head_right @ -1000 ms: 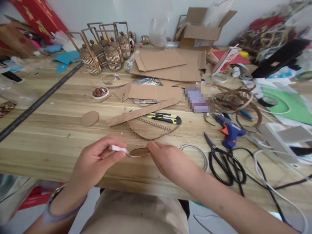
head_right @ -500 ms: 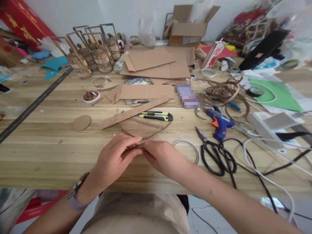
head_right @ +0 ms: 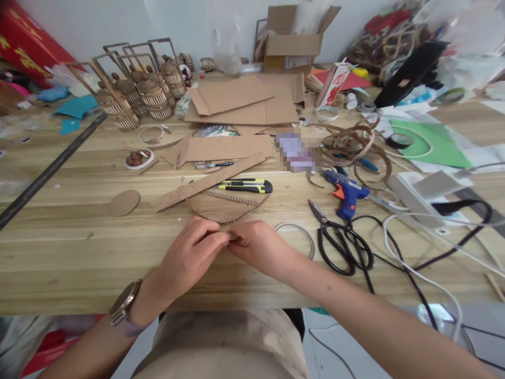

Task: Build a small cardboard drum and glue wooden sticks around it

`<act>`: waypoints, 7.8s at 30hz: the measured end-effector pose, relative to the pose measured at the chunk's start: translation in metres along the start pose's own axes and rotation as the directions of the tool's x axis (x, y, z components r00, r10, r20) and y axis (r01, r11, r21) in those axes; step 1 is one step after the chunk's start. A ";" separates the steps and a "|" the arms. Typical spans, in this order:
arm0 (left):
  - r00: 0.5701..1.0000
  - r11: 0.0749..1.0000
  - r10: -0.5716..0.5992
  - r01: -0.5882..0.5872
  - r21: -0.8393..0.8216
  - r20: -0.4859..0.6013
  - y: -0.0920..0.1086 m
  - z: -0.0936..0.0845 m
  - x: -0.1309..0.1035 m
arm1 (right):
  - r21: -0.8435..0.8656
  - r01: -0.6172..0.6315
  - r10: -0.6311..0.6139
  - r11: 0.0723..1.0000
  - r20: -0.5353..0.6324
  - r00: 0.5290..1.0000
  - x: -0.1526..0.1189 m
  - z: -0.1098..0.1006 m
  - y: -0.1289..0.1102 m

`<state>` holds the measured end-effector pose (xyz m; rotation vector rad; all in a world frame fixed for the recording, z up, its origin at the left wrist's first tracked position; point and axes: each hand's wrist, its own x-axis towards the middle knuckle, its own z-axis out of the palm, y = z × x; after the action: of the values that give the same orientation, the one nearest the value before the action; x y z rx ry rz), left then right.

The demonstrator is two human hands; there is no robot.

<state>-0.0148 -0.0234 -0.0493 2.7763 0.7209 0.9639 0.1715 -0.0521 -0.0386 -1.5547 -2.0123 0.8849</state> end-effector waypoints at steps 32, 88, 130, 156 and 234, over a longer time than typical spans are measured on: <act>0.992 0.993 0.087 -0.093 0.068 0.093 -0.005 0.005 -0.005 | -0.278 0.224 -0.240 0.934 -0.026 0.970 -0.004 -0.031 -0.010; 0.618 0.312 -0.423 0.786 -0.534 0.662 0.021 -0.029 0.005 | -0.707 0.194 -0.481 0.680 -0.231 0.845 -0.032 -0.037 -0.045; 0.558 -0.048 -0.617 0.678 -0.734 0.555 0.023 -0.016 -0.001 | -0.698 0.087 -0.496 0.711 -0.409 0.766 -0.033 0.009 -0.036; 0.589 0.334 -0.580 0.802 -0.496 0.562 0.010 -0.061 0.028 | -0.645 0.033 -0.489 0.763 -0.544 0.682 -0.028 0.009 -0.035; 0.519 -0.136 -0.371 0.790 -0.598 0.770 0.006 -0.035 0.011 | -0.598 0.239 -0.492 0.765 -0.305 0.815 -0.047 -0.016 -0.030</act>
<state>-0.0262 -0.0255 -0.0143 1.0676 0.8013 0.3397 0.1749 -0.0987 -0.0040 -1.3473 -2.1884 -0.2241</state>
